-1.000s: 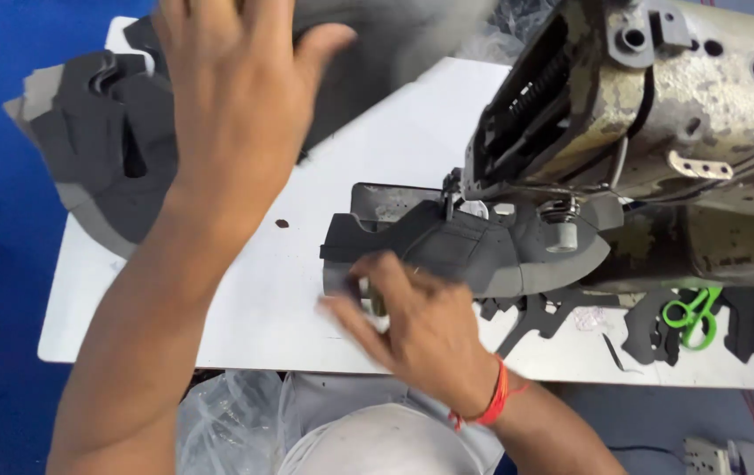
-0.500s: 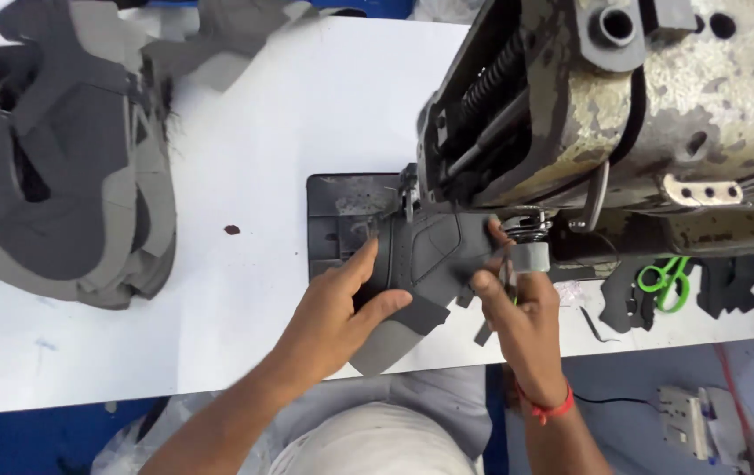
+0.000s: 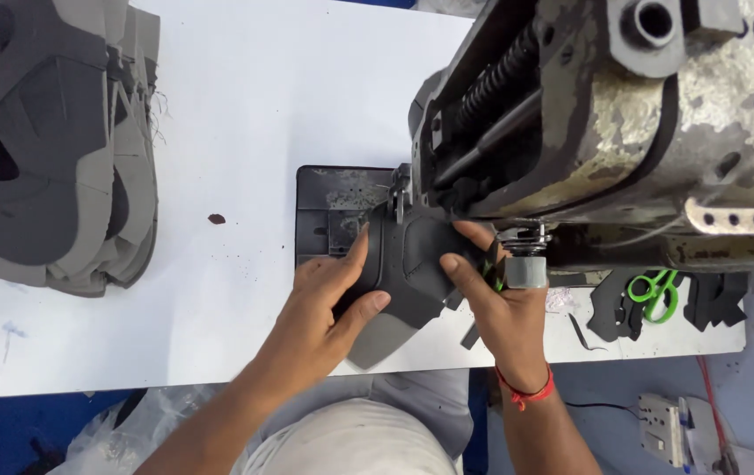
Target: The person uses a sewing machine to stitch black and gray shoe parts together. They guide the material under the needle, trim excess threads with scissors, and repeatedly pick up new shoe parts from a stack to continue the process.
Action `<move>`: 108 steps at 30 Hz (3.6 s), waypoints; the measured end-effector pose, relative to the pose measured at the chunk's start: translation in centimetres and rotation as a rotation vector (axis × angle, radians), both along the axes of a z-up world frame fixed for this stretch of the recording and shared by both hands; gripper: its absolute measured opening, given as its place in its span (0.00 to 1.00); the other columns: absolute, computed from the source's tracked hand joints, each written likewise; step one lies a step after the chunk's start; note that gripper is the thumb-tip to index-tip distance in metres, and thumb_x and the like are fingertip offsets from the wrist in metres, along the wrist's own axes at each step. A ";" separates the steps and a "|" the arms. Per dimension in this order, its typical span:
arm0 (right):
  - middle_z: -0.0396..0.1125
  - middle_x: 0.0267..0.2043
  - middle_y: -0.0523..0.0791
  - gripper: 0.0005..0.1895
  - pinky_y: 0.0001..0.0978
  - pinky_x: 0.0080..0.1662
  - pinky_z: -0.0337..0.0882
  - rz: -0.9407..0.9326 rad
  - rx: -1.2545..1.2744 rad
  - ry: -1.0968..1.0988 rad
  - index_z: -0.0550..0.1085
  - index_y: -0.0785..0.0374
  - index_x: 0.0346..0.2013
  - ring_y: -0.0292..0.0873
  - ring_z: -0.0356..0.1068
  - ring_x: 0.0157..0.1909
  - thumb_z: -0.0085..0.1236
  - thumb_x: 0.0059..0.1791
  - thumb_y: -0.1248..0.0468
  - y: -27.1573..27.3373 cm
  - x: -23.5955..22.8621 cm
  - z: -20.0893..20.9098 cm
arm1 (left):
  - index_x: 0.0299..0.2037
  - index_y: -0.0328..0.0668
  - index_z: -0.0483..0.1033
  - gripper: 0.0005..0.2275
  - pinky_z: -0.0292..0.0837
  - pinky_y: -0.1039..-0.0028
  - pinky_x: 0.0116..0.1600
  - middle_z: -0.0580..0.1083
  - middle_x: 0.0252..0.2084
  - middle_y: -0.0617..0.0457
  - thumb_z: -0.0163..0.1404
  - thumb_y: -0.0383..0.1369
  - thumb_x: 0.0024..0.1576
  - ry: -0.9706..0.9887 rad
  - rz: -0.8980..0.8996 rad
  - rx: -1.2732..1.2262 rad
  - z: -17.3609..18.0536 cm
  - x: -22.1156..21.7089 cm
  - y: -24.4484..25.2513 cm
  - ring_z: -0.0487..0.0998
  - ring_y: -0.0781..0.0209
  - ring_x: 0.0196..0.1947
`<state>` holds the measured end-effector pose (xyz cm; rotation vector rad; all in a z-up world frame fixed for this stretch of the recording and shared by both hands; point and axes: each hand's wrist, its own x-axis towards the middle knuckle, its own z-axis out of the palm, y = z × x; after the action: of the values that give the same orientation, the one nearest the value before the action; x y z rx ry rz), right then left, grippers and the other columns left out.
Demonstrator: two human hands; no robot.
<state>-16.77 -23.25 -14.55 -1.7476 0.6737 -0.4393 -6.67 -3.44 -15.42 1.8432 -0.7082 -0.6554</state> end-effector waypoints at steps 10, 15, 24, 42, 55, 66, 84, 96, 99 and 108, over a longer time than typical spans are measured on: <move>0.68 0.26 0.37 0.06 0.24 0.27 0.58 -0.072 -0.030 0.045 0.80 0.68 0.34 0.28 0.60 0.24 0.69 0.49 0.67 -1.3 2.4 0.8 | 0.73 0.37 0.56 0.32 0.66 0.62 0.58 0.79 0.47 0.46 0.52 0.42 0.60 0.012 0.010 0.032 0.3 2.5 -1.6 0.69 0.51 0.51; 0.71 0.34 0.37 0.06 0.23 0.35 0.64 0.061 -0.011 -0.171 0.79 0.66 0.42 0.29 0.65 0.33 0.65 0.51 0.69 -2.4 3.1 -0.2 | 0.71 0.32 0.58 0.31 0.66 0.60 0.57 0.77 0.49 0.42 0.53 0.39 0.61 -0.128 0.004 -0.071 0.3 3.9 -2.3 0.74 0.50 0.46; 0.68 0.32 0.40 0.04 0.23 0.30 0.57 -0.034 0.174 -0.185 0.78 0.68 0.42 0.31 0.61 0.28 0.63 0.54 0.70 -1.8 1.9 -2.0 | 0.70 0.42 0.62 0.28 0.54 0.58 0.64 0.76 0.39 0.45 0.53 0.38 0.58 -0.367 -0.300 0.168 2.5 9.8 -4.0 0.73 0.49 0.44; 0.77 0.32 0.49 0.13 0.22 0.24 0.64 -0.128 0.196 -0.227 0.77 0.69 0.53 0.29 0.64 0.22 0.55 0.54 0.71 2.0 1.3 -2.6 | 0.45 0.38 0.71 0.19 0.72 0.60 0.46 0.71 0.42 0.47 0.62 0.40 0.51 -0.629 -0.123 -0.049 4.4 5.8 -1.6 0.74 0.48 0.42; 0.76 0.32 0.49 0.14 0.21 0.26 0.63 -0.087 0.206 -0.214 0.78 0.67 0.56 0.28 0.63 0.23 0.56 0.56 0.70 1.6 1.0 -2.3 | 0.35 0.40 0.73 0.13 0.73 0.76 0.25 0.73 0.32 0.55 0.54 0.40 0.64 -0.520 -0.051 -0.156 0.6 4.8 -2.2 0.77 0.69 0.23; 0.77 0.32 0.49 0.13 0.22 0.25 0.63 -0.111 0.175 -0.214 0.77 0.67 0.55 0.29 0.63 0.22 0.56 0.55 0.70 1.9 1.1 -2.4 | 0.35 0.35 0.75 0.21 0.73 0.77 0.28 0.77 0.24 0.50 0.47 0.50 0.64 0.521 0.183 -0.335 -2.4 5.2 -3.7 0.78 0.66 0.22; 0.74 0.28 0.44 0.13 0.21 0.27 0.63 -0.020 0.076 -0.107 0.78 0.67 0.54 0.28 0.62 0.23 0.53 0.56 0.67 1.3 -1.1 -3.4 | 0.45 0.30 0.78 0.15 0.72 0.78 0.30 0.78 0.27 0.52 0.41 0.35 0.71 -0.444 0.283 -0.195 -4.4 4.8 -5.0 0.80 0.68 0.28; 0.75 0.42 0.50 0.10 0.35 0.44 0.72 -0.282 -0.538 0.214 0.80 0.65 0.44 0.48 0.75 0.41 0.64 0.51 0.63 -5.0 -8.8 -8.2 | 0.50 0.33 0.64 0.12 0.58 0.76 0.28 0.58 0.22 0.59 0.53 0.26 0.61 -0.069 0.395 -0.169 -7.0 0.7 -0.4 0.57 0.70 0.22; 0.74 0.46 0.54 0.13 0.43 0.45 0.72 -0.301 -0.633 0.283 0.80 0.64 0.47 0.58 0.74 0.45 0.64 0.50 0.61 -7.3 -7.8 -8.6 | 0.56 0.36 0.63 0.16 0.59 0.77 0.30 0.56 0.21 0.57 0.54 0.23 0.60 -0.161 0.435 -0.071 -9.4 -0.4 2.5 0.57 0.69 0.22; 0.73 0.49 0.55 0.27 0.49 0.47 0.72 -0.197 -0.668 0.583 0.75 0.62 0.57 0.60 0.73 0.48 0.65 0.48 0.51 -9.4 -5.6 -10.7 | 0.57 0.39 0.67 0.17 0.61 0.77 0.30 0.58 0.23 0.56 0.53 0.22 0.58 -0.081 0.484 0.012 -10.1 -2.3 5.7 0.59 0.68 0.22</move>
<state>-22.39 -32.61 -25.21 -2.4924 1.2175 -0.2989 -8.94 2.23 -25.55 1.9628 -0.2859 -0.2696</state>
